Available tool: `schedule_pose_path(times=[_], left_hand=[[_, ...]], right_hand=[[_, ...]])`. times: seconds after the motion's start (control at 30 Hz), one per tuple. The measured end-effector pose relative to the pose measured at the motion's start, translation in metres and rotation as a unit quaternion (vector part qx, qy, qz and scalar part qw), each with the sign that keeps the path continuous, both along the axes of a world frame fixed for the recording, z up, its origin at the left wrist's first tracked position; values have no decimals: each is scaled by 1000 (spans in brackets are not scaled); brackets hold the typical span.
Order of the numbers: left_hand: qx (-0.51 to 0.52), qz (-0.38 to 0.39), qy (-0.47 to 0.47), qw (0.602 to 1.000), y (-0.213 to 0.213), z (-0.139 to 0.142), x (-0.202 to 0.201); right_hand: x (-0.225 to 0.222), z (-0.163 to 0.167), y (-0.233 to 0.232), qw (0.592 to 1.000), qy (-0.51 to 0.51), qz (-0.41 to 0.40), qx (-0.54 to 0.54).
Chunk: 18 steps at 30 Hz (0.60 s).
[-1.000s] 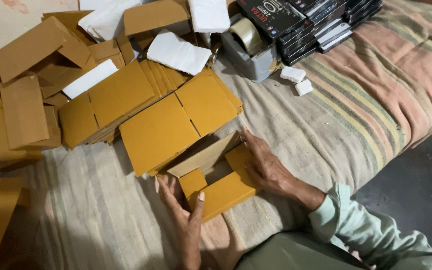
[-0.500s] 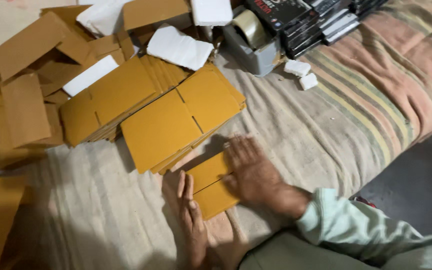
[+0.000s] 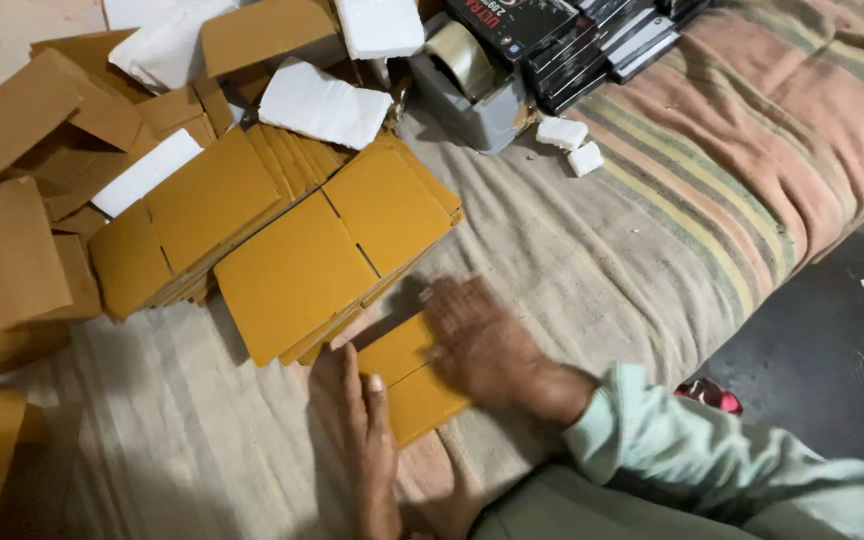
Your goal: The person folds flat yellow cardboard mailer boxes on a bed, pressing the sides and flaps to shape each box and stacking the folded boxes with the pile. They work through the flat boxes one at a time, occasionally opening a folded box to check its shape.
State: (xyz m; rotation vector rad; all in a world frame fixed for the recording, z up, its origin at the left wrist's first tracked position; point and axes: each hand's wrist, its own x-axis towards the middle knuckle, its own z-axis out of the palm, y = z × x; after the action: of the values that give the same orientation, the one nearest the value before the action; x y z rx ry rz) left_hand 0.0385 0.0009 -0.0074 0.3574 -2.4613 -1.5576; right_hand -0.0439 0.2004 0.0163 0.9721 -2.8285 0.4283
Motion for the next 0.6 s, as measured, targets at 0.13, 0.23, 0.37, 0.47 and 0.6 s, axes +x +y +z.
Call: schedule_pose_path(times=[0.13, 0.23, 0.37, 0.47, 0.6], left_hand=[[-89, -19, 47, 995, 17, 8, -3], [-288, -15, 16, 957, 25, 24, -6], [-452, -5, -141, 881, 50, 38, -28], [-471, 8, -57, 880, 56, 41, -36], [-449, 38, -85, 889, 35, 45, -23]], right_hand=[[-17, 4, 43, 988, -88, -122, -24], [-15, 9, 31, 986, -40, -156, 35], [-1, 9, -15, 996, 3, -83, 25], [-3, 5, -16, 997, 6, -53, 59], [-23, 1, 22, 991, 0, -127, 44]])
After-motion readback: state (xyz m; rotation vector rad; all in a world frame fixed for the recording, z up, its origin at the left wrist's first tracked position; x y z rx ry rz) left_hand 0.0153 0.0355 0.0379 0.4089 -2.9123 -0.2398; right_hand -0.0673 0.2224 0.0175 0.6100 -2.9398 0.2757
